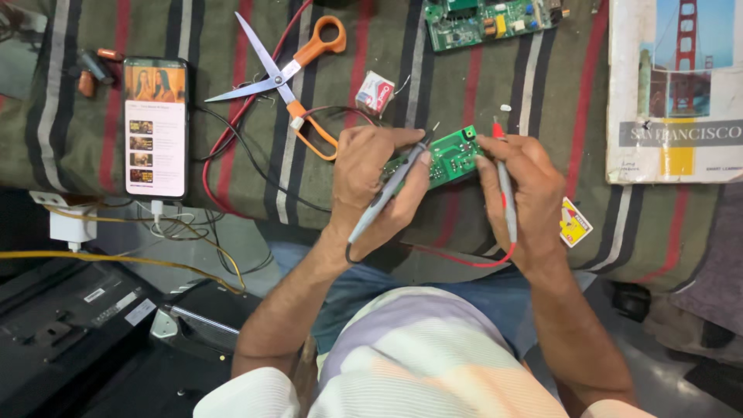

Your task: The person uses a soldering iron on a small green circuit board, then switches to a multimeter to test continuity across multiple points on the same board and a larger motherboard. The person handles the boards and tools directly with both hands.

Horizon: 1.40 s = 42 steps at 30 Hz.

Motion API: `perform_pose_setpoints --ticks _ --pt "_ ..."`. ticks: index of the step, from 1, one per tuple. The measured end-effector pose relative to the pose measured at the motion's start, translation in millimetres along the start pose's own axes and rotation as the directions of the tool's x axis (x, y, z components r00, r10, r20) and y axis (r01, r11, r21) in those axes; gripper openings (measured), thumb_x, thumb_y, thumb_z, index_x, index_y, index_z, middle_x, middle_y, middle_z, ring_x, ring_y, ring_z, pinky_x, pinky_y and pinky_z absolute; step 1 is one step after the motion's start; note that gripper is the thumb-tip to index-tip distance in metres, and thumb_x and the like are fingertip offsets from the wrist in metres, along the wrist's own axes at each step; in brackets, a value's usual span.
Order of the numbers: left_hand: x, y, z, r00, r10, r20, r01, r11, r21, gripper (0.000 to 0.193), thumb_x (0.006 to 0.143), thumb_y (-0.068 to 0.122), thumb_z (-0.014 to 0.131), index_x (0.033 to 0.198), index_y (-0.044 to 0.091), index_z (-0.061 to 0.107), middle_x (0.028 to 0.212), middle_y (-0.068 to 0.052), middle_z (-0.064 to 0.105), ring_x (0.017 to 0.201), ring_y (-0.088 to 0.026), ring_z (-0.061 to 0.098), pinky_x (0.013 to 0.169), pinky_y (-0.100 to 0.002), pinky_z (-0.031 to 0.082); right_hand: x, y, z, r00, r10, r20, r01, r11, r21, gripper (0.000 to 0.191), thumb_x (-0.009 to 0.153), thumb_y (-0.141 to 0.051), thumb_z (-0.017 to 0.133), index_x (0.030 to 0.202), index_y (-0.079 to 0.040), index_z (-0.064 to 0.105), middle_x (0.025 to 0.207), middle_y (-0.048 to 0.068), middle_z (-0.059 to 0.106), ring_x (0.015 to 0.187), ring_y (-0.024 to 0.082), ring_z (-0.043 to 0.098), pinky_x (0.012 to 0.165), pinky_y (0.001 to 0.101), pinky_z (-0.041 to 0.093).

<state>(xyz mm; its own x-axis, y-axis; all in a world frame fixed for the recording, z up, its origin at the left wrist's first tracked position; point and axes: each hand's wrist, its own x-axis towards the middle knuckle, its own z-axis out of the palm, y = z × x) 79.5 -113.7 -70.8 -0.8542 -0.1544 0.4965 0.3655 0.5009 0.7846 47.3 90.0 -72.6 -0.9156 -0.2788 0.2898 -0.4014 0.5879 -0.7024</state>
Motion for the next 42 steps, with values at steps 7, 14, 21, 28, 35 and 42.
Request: perform_pose_setpoints --ticks 7,14,21,28,35,42 --pt "-7 -7 -3 0.999 0.028 0.019 -0.029 1.000 0.006 0.023 0.089 0.007 0.075 0.110 0.006 0.069 0.106 -0.005 0.073 0.102 -0.025 0.070 0.101 -0.038 0.045 -21 -1 7 0.968 0.054 -0.246 0.058 0.903 0.426 0.028 0.097 -0.007 0.054 0.124 -0.001 0.053 0.116 0.012 0.070 0.106 0.017 0.070 0.099 0.0279 0.056" --pt "-6 -8 0 0.997 0.008 0.080 -0.004 0.999 -0.046 0.022 0.088 0.006 0.073 0.110 0.005 0.067 0.110 -0.006 0.074 0.101 -0.024 0.069 0.099 -0.038 0.044 -19 -2 8 0.984 -0.145 -0.102 0.162 0.971 0.177 0.015 0.095 0.002 0.077 0.107 0.001 0.067 0.112 0.016 0.072 0.112 0.028 0.073 0.099 0.0369 0.059" --pt "-4 -9 -1 0.994 0.024 0.110 -0.017 0.998 -0.060 0.020 0.088 0.006 0.072 0.107 0.004 0.067 0.113 -0.007 0.074 0.101 -0.025 0.068 0.098 -0.038 0.043 -13 0 5 0.962 -0.255 -0.097 0.263 0.962 0.077 0.021 0.088 -0.001 0.085 0.104 0.001 0.072 0.103 0.014 0.074 0.107 0.029 0.074 0.102 0.0409 0.059" --pt "-3 -9 -5 0.989 0.018 0.145 -0.007 0.997 -0.080 0.017 0.089 0.007 0.072 0.105 0.003 0.067 0.116 -0.009 0.073 0.103 -0.026 0.068 0.098 -0.039 0.043 -11 -2 5 0.959 -0.272 -0.084 0.278 0.959 0.064 0.021 0.087 -0.001 0.085 0.104 0.002 0.072 0.103 0.015 0.074 0.105 0.029 0.073 0.100 0.0402 0.059" --pt "-2 -11 -8 0.987 0.005 0.162 0.011 0.995 -0.098 0.016 0.089 0.009 0.071 0.103 0.002 0.068 0.116 -0.009 0.073 0.104 -0.027 0.068 0.099 -0.039 0.044 -10 -6 7 0.954 -0.287 -0.090 0.293 0.954 0.067 0.019 0.088 0.002 0.083 0.104 0.001 0.072 0.102 0.014 0.074 0.104 0.029 0.074 0.102 0.0413 0.059" --pt "-1 -10 -11 0.984 -0.027 0.175 0.047 0.993 -0.111 0.014 0.089 0.011 0.070 0.101 0.004 0.068 0.113 -0.008 0.074 0.101 -0.027 0.067 0.096 -0.039 0.044 -9 -9 5 0.958 -0.275 -0.078 0.279 0.958 0.058 0.019 0.088 0.003 0.082 0.104 0.002 0.072 0.104 0.015 0.074 0.104 0.030 0.073 0.100 0.0402 0.058"
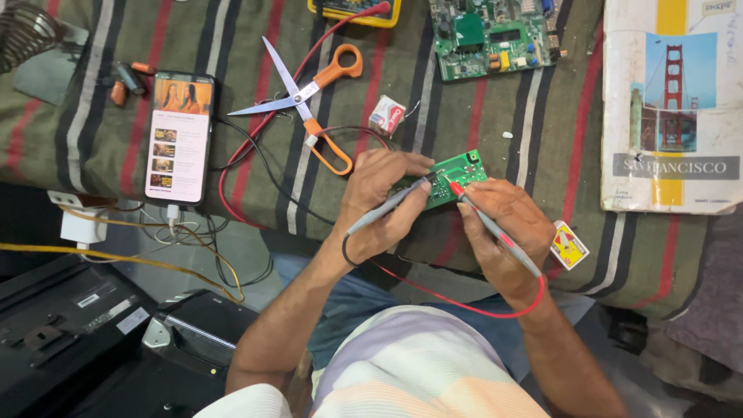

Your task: The person uses a soldering iron on a small green circuit board, then switches to a multimeter to test continuity across multiple points on the same board and a larger motherboard. The person handles the boards and tools directly with both hands.

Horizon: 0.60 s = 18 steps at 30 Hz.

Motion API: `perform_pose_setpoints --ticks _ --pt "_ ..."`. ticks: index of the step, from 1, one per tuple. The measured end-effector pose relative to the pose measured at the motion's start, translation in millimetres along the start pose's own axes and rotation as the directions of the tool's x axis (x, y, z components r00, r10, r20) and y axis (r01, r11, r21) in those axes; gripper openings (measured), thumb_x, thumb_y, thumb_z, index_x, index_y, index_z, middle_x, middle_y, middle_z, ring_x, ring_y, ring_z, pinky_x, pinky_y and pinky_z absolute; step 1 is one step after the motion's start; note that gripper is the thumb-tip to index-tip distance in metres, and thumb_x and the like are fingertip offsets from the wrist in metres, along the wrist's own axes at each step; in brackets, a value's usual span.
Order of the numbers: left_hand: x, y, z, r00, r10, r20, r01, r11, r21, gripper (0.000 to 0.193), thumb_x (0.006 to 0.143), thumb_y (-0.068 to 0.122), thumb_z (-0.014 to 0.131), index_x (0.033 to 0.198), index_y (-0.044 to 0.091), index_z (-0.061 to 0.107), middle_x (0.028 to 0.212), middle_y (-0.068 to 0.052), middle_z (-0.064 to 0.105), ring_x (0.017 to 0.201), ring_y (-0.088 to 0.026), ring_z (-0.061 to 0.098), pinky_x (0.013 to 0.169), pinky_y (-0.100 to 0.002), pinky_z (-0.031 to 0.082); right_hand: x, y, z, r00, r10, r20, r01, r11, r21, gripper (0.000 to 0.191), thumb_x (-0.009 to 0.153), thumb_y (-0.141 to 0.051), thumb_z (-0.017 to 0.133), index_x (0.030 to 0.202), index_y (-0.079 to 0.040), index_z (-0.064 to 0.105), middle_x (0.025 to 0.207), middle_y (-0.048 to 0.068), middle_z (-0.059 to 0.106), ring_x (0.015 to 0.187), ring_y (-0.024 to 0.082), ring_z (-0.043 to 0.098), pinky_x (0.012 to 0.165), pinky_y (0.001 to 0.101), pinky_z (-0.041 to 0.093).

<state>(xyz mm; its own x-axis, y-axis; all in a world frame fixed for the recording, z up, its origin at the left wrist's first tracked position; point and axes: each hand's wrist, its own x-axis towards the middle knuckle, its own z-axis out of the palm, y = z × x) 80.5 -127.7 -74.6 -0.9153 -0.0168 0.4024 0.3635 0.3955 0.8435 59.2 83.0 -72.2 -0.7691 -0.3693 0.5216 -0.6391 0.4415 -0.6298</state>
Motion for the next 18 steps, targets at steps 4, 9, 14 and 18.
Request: perform_pose_setpoints --ticks 4,9,14,18 --pt "1.1 -0.5 -2.1 1.000 -0.006 0.012 0.006 1.000 -0.029 0.013 0.090 0.011 0.070 0.100 0.004 0.068 0.111 -0.007 0.074 0.100 -0.026 0.067 0.097 -0.039 0.044 1.0 -1.1 0.1 1.000 0.001 0.002 -0.001 1.000 0.008 0.018 0.089 0.002 0.082 0.104 0.001 0.071 0.104 0.015 0.074 0.104 0.030 0.073 0.100 0.0398 0.059" --pt "0.3 -1.7 -2.5 1.000 -0.008 0.022 0.009 0.999 -0.039 0.013 0.090 0.012 0.069 0.100 0.004 0.068 0.110 -0.008 0.074 0.101 -0.027 0.067 0.098 -0.039 0.044 0.4 -3.2 0.3 1.000 0.011 0.000 -0.011 1.000 0.002 0.017 0.090 0.002 0.082 0.105 0.001 0.071 0.104 0.015 0.074 0.103 0.029 0.073 0.099 0.0396 0.059" --pt "-0.4 -2.7 -3.2 0.999 -0.007 0.035 0.008 0.999 -0.039 0.013 0.090 0.012 0.070 0.100 0.003 0.068 0.109 -0.009 0.074 0.100 -0.027 0.067 0.098 -0.040 0.043 0.9 -3.7 0.8 1.000 0.000 -0.006 0.000 1.000 0.004 0.016 0.091 0.001 0.081 0.104 0.001 0.071 0.102 0.013 0.074 0.101 0.028 0.073 0.101 0.0398 0.058" --pt "0.2 -2.4 -2.8 0.999 -0.003 0.034 0.005 0.998 -0.061 0.013 0.090 0.012 0.069 0.100 0.004 0.067 0.109 -0.008 0.074 0.101 -0.026 0.068 0.100 -0.040 0.044 1.4 -5.9 0.7 1.000 0.005 -0.008 -0.005 1.000 -0.003 0.015 0.092 0.001 0.081 0.104 0.001 0.072 0.102 0.013 0.074 0.101 0.028 0.073 0.099 0.0390 0.059"
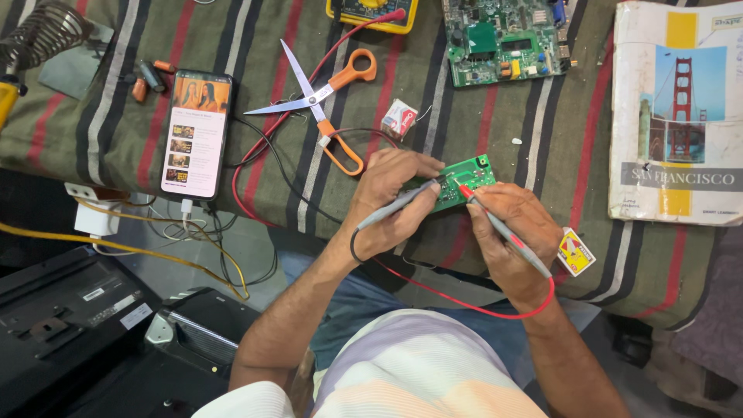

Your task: The person uses a soldering iron on a small green circuit board, then switches to a multimeter to test continuity across multiple points on the same board and a larger motherboard. The person handles the boards and tools directly with both hands.

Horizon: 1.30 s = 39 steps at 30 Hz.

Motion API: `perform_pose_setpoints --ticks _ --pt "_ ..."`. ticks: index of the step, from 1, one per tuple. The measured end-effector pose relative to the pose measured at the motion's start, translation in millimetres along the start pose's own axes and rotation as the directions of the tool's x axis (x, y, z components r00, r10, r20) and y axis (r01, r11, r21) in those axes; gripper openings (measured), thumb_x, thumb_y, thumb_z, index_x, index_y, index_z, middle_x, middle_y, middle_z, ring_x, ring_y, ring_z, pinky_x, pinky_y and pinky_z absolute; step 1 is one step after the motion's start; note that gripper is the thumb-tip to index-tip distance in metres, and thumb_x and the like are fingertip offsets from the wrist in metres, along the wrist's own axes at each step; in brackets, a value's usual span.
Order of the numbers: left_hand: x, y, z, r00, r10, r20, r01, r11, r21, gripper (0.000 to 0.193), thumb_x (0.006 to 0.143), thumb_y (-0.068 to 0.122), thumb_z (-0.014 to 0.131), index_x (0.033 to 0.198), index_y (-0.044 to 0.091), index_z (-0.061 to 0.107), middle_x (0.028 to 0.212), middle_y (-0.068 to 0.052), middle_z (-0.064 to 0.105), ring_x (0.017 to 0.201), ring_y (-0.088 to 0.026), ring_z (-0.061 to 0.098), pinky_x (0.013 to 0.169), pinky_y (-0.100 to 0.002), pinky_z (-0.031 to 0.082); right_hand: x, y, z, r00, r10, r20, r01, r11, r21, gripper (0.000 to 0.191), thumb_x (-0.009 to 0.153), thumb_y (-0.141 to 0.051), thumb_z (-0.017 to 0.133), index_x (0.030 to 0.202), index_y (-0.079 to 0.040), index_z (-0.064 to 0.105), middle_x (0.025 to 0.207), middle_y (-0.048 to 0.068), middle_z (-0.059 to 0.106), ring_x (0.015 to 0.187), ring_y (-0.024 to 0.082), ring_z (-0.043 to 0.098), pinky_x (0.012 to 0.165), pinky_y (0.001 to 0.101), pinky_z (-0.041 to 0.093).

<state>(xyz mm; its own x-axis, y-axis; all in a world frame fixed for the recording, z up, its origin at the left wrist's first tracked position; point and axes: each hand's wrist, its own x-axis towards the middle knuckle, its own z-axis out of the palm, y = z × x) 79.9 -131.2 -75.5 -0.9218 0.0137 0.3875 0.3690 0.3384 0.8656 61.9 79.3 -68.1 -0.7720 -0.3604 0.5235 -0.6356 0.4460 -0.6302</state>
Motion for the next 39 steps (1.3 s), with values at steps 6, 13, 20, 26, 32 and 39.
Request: perform_pose_setpoints --ticks 6,13,20,26,32,39 --pt "0 2 -3 1.000 0.024 -0.013 -0.024 1.000 -0.006 0.013 0.090 0.011 0.069 0.100 0.004 0.066 0.109 -0.009 0.073 0.101 -0.026 0.068 0.103 -0.041 0.043 3 -7 -1 1.000 0.017 0.008 -0.017 1.000 0.003 0.016 0.091 0.001 0.080 0.105 0.001 0.072 0.104 0.014 0.073 0.103 0.029 0.073 0.098 0.0389 0.058" --pt "-1 1 0 0.999 0.041 -0.016 -0.041 0.999 0.007 0.012 0.090 0.011 0.069 0.098 0.004 0.066 0.106 -0.008 0.073 0.099 -0.026 0.067 0.106 -0.043 0.043 2 -10 -3 1.000 0.031 0.004 -0.031 1.000 0.006 0.015 0.092 0.002 0.079 0.105 0.003 0.072 0.104 0.015 0.074 0.102 0.029 0.073 0.094 0.0369 0.059" --pt "-1 0 5 0.994 0.094 -0.047 -0.092 0.995 0.039 0.012 0.090 0.010 0.070 0.100 0.004 0.066 0.106 -0.009 0.072 0.102 -0.030 0.066 0.105 -0.044 0.043 2 -8 -3 0.999 0.017 -0.042 -0.017 1.000 0.001 0.013 0.091 0.004 0.078 0.102 0.003 0.071 0.102 0.015 0.073 0.100 0.028 0.073 0.092 0.0364 0.059" --pt "1 0 3 0.995 0.092 -0.034 -0.092 0.996 0.001 0.013 0.090 0.010 0.070 0.099 0.004 0.065 0.106 -0.010 0.072 0.098 -0.030 0.066 0.102 -0.042 0.046 3 -11 -2 0.998 0.044 -0.054 -0.043 0.999 0.031 0.012 0.089 0.003 0.077 0.100 0.002 0.072 0.100 0.014 0.074 0.098 0.026 0.073 0.091 0.0361 0.058" --pt "-5 -4 3 0.994 0.096 -0.055 -0.097 0.995 -0.023 0.011 0.088 0.010 0.069 0.097 0.004 0.066 0.103 -0.009 0.073 0.095 -0.028 0.066 0.099 -0.041 0.047 -3 -10 7 0.996 0.036 -0.086 -0.033 0.999 0.035 0.012 0.088 0.002 0.077 0.099 0.002 0.072 0.099 0.013 0.075 0.097 0.026 0.074 0.088 0.0343 0.058" --pt "-19 -3 5 0.991 0.125 -0.052 -0.126 0.992 -0.015 0.010 0.089 0.011 0.069 0.096 0.004 0.065 0.102 -0.009 0.072 0.096 -0.028 0.066 0.097 -0.040 0.048 -16 -13 8 0.994 0.031 -0.102 -0.027 0.999 0.041 0.013 0.088 0.002 0.078 0.099 0.002 0.072 0.098 0.013 0.075 0.095 0.025 0.074 0.086 0.0335 0.059"
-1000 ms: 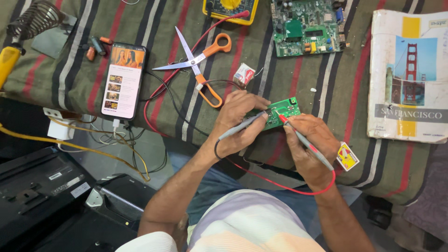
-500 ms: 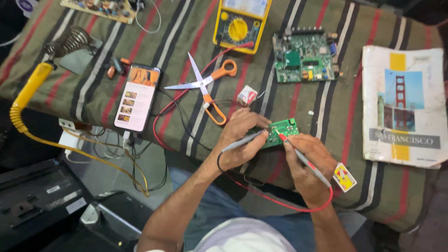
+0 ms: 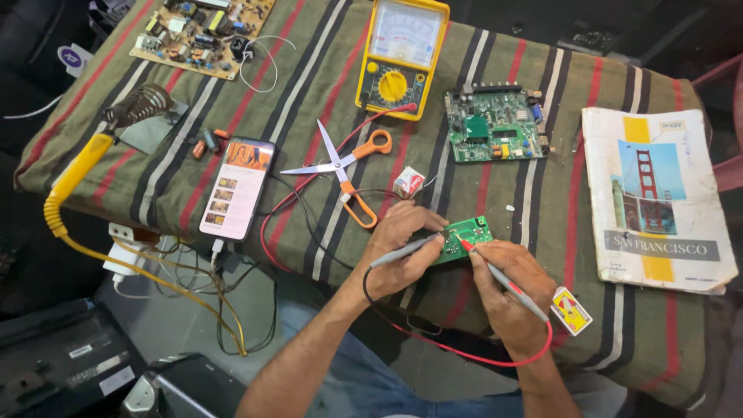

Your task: The person uses a soldering iron on a small green circuit board, then switches to a multimeter to test continuity across multiple points on the same board and a larger motherboard. The person handles the boards and tools directly with both hands.

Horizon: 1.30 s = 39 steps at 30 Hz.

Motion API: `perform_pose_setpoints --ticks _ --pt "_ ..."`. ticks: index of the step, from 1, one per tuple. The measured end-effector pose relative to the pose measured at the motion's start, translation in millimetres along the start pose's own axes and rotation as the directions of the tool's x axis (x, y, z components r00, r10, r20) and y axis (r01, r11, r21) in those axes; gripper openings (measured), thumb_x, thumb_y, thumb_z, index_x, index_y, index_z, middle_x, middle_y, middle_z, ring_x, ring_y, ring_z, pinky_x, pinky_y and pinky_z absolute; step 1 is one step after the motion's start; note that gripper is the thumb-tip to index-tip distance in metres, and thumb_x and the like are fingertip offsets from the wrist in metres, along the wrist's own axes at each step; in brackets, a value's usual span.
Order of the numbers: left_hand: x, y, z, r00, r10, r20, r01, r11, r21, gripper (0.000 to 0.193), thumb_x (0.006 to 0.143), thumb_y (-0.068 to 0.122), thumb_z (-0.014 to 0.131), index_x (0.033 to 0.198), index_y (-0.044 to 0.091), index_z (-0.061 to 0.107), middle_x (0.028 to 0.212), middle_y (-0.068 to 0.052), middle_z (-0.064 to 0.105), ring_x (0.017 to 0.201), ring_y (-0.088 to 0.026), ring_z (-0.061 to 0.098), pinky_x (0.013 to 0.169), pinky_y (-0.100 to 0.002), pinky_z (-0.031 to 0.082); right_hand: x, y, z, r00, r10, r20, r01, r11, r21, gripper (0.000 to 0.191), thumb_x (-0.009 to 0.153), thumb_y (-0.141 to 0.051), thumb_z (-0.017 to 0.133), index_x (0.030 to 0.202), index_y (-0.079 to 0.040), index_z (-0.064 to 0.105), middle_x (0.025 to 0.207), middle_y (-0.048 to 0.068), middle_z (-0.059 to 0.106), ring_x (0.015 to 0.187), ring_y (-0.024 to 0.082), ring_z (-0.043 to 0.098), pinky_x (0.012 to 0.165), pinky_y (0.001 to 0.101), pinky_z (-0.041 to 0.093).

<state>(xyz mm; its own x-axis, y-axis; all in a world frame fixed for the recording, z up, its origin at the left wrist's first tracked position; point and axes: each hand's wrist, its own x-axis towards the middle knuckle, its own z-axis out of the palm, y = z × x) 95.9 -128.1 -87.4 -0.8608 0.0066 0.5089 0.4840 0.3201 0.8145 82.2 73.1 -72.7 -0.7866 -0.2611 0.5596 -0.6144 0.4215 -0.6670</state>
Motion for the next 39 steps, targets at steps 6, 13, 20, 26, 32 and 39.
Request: perform_pose_setpoints --ticks 6,13,20,26,32,39 --pt "-7 4 5 1.000 0.002 0.002 -0.002 1.000 0.015 0.011 0.089 0.011 0.069 0.097 0.004 0.066 0.103 -0.009 0.072 0.095 -0.028 0.065 0.095 -0.040 0.048 -8 0 -8 1.000 -0.022 0.009 0.022 1.000 -0.008 0.013 0.088 0.002 0.078 0.100 0.002 0.072 0.099 0.014 0.075 0.097 0.027 0.074 0.090 0.0349 0.059" --pt "-16 1 14 1.000 0.006 0.005 -0.006 1.000 0.012 0.011 0.089 0.010 0.070 0.098 0.004 0.066 0.103 -0.009 0.072 0.097 -0.028 0.066 0.094 -0.039 0.049 -18 2 -13 0.998 -0.056 0.022 0.057 0.997 -0.043 0.012 0.091 0.002 0.078 0.101 0.001 0.072 0.099 0.014 0.074 0.099 0.029 0.075 0.099 0.0383 0.059" --pt "-22 9 21 0.999 -0.037 0.003 0.037 0.999 -0.016 0.008 0.090 0.009 0.069 0.095 0.003 0.066 0.102 -0.009 0.072 0.096 -0.027 0.066 0.091 -0.038 0.050 -12 -2 -34 0.984 -0.050 0.171 0.060 0.997 -0.054 0.011 0.092 -0.001 0.079 0.102 0.001 0.074 0.097 0.015 0.075 0.089 0.025 0.075 0.085 0.0339 0.059" --pt "-27 16 24 1.000 -0.023 0.005 0.024 0.999 -0.033 0.008 0.091 0.010 0.069 0.093 0.003 0.065 0.100 -0.010 0.073 0.094 -0.026 0.068 0.092 -0.038 0.050 17 15 -58 0.888 0.088 0.451 -0.130 0.990 0.063 0.013 0.090 -0.005 0.078 0.103 -0.003 0.077 0.093 0.011 0.077 0.077 0.014 0.073 0.065 0.0268 0.056" --pt "-25 16 24 0.994 -0.106 0.003 0.106 0.992 -0.071 0.015 0.090 0.014 0.068 0.095 0.000 0.065 0.097 -0.010 0.073 0.089 -0.023 0.070 0.080 -0.033 0.054 9 21 -58 0.898 -0.054 0.436 -0.023 0.985 0.170 0.017 0.093 -0.002 0.074 0.110 -0.001 0.076 0.106 0.011 0.076 0.088 0.013 0.072 0.075 0.0254 0.057" --pt "14 -5 33 0.971 -0.198 0.137 0.216 0.967 -0.134 0.018 0.089 0.016 0.068 0.095 -0.001 0.069 0.084 -0.008 0.071 0.077 -0.013 0.068 0.068 -0.029 0.054 27 42 -64 0.903 0.017 0.429 -0.066 0.993 0.100 0.018 0.092 -0.003 0.074 0.110 0.000 0.075 0.105 0.010 0.077 0.087 0.011 0.072 0.074 0.0241 0.057"
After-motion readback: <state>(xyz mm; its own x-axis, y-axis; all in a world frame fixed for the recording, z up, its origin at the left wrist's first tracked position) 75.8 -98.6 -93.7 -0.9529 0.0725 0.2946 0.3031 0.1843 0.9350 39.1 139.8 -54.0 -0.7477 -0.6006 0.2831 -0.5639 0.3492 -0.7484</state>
